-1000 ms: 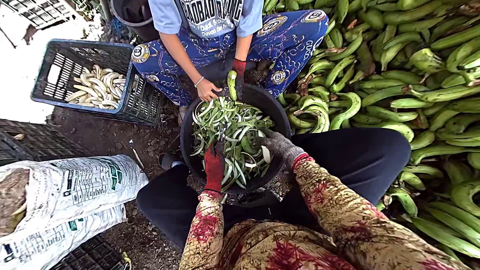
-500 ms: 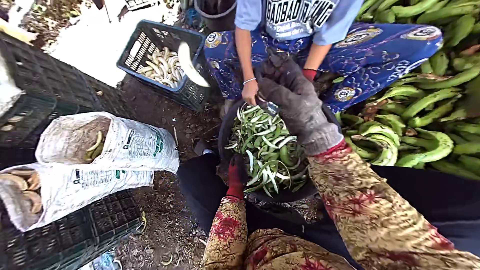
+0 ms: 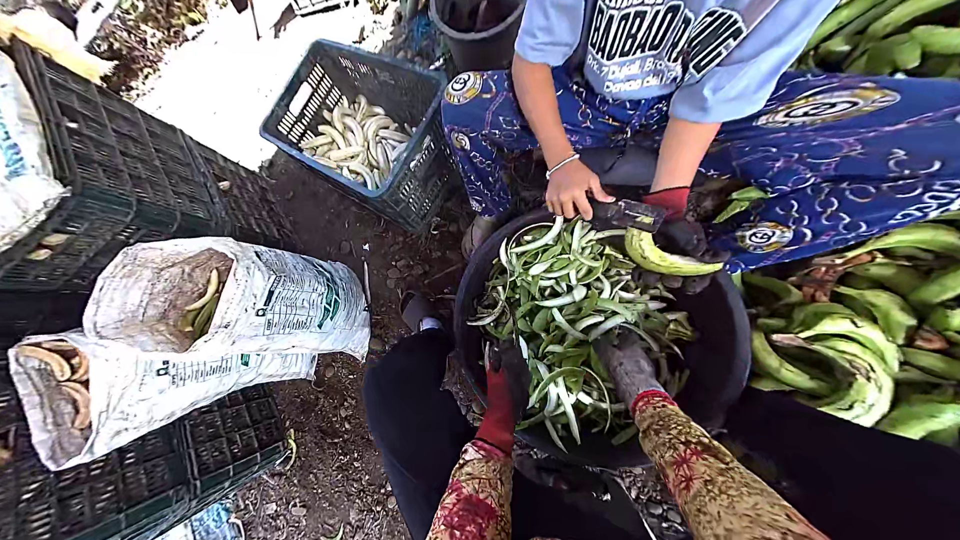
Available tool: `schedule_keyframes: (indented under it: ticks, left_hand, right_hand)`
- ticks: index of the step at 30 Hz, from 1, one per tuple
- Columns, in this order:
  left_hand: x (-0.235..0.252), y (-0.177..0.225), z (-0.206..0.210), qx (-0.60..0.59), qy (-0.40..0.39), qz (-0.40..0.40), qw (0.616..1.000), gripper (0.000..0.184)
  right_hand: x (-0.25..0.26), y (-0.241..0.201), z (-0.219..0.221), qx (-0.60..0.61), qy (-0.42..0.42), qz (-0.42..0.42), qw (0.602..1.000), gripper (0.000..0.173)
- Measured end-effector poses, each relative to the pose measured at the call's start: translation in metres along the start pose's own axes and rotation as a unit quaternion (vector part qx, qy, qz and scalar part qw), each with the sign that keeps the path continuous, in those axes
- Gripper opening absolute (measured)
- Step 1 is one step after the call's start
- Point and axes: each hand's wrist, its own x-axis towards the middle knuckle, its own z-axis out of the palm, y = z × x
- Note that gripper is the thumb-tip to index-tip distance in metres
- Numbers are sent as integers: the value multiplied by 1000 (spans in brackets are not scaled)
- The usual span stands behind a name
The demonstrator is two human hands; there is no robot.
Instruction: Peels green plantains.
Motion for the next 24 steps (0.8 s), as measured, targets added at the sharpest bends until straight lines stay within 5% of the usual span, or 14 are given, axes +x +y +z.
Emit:
schedule_keyframes:
  ticks: [7,14,18,22,24]
  left_hand:
    - [0,-4,7,36,-7,-21,999,36]
    - [-3,-10,9,116,-31,-3,993,38]
    - [-8,-18,8,95,-63,-6,993,35]
    - [-22,-15,9,45,-121,-17,992,33]
    - [-30,-8,13,53,-134,-37,989,34]
  right_hand:
    - [26,11,26,-57,14,39,997,67]
    - [-2,27,-55,205,23,17,978,64]
    - [-21,10,-114,487,58,-28,871,53]
    - [-77,10,-176,663,-33,-289,690,45]
    - [-93,10,-190,683,-93,-352,633,62]
